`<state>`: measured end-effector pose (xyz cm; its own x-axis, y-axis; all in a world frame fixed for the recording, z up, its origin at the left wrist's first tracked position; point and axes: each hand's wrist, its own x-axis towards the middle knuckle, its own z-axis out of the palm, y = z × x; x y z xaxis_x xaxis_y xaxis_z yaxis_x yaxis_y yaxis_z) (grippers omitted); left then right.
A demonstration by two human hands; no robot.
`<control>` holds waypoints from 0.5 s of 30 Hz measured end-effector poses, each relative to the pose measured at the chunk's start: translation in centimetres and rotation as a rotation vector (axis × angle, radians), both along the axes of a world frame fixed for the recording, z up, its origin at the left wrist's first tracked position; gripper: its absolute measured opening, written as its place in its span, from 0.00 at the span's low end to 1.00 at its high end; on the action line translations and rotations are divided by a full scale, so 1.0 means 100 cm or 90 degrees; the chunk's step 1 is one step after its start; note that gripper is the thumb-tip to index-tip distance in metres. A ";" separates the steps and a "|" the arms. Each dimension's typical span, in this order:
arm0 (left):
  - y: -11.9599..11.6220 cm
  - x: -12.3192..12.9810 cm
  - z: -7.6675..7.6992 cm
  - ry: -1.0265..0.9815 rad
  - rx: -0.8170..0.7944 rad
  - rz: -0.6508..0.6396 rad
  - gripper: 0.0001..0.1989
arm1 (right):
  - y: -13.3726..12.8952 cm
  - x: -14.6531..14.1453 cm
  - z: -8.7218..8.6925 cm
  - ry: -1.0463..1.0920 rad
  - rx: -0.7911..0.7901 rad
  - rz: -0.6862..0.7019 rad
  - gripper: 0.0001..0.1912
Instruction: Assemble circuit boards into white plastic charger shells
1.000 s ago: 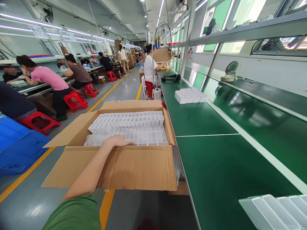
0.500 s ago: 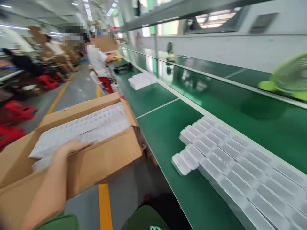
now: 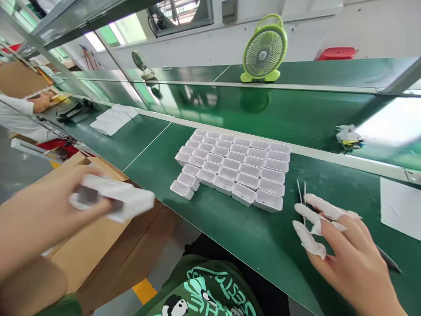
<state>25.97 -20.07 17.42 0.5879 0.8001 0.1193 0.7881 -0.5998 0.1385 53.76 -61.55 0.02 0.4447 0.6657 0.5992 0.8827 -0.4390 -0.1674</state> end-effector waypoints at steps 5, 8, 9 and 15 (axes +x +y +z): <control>-0.134 0.110 -0.035 0.253 -0.119 -0.439 0.19 | 0.008 -0.006 0.017 -0.053 0.016 -0.017 0.27; -0.166 0.144 -0.063 0.274 -0.160 -0.500 0.22 | 0.008 -0.009 0.023 -0.071 0.046 -0.034 0.23; -0.170 0.152 -0.072 0.276 -0.163 -0.484 0.23 | 0.008 -0.010 0.024 -0.083 0.046 -0.032 0.20; -0.159 0.178 -0.097 0.265 -0.143 -0.344 0.31 | 0.004 -0.011 0.021 -0.092 0.030 0.001 0.09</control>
